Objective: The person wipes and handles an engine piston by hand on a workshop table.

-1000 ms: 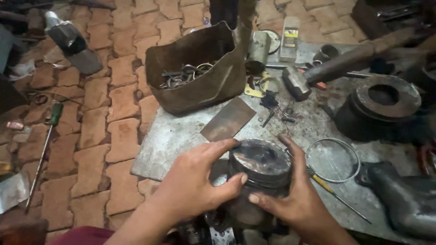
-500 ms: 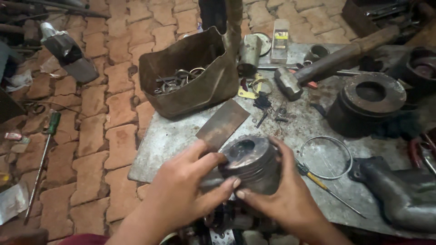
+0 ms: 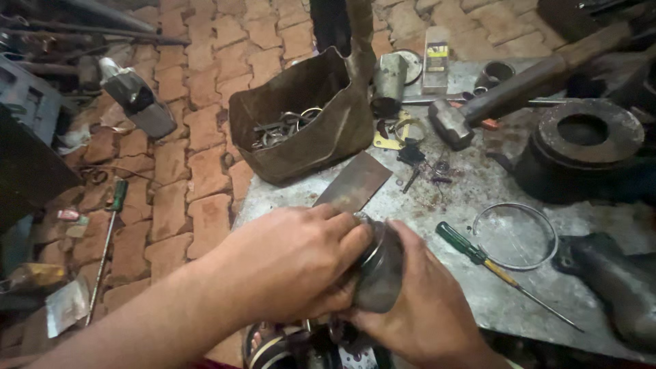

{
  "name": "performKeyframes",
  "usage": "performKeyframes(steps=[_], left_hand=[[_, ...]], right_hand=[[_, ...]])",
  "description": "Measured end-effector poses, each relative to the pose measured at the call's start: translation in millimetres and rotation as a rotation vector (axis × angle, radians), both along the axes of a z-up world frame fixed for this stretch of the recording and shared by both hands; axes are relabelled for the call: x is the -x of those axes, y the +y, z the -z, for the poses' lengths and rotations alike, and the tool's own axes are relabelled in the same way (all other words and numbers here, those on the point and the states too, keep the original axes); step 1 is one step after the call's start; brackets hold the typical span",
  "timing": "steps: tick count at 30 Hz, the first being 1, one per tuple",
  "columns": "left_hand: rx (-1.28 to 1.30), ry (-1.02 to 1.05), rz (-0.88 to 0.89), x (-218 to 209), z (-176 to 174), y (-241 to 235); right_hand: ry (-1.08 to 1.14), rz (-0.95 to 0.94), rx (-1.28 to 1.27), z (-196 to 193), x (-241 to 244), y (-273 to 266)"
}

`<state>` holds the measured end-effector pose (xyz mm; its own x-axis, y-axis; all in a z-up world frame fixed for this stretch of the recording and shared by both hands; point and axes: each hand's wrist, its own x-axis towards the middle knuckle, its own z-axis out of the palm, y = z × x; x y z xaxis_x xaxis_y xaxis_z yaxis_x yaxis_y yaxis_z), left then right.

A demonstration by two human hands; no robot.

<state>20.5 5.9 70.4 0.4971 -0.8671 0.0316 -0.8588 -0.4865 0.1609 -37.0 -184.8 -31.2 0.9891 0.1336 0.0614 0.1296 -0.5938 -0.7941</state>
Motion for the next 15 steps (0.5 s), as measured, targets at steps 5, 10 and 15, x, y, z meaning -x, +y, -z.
performKeyframes(steps=[5, 10, 15], left_hand=[[-0.164, -0.333, 0.201, -2.8, -13.9, -13.6], [-0.450, -0.486, 0.473, -12.1, -18.8, -29.8], [-0.497, -0.450, 0.577, -16.0, -21.5, -36.4]], right_hand=[[-0.034, -0.022, 0.042, -1.0, 0.8, 2.4], [-0.002, -0.021, 0.027, -3.3, 3.5, -3.4], [-0.115, -0.057, 0.013, 0.8, 4.1, -8.3]])
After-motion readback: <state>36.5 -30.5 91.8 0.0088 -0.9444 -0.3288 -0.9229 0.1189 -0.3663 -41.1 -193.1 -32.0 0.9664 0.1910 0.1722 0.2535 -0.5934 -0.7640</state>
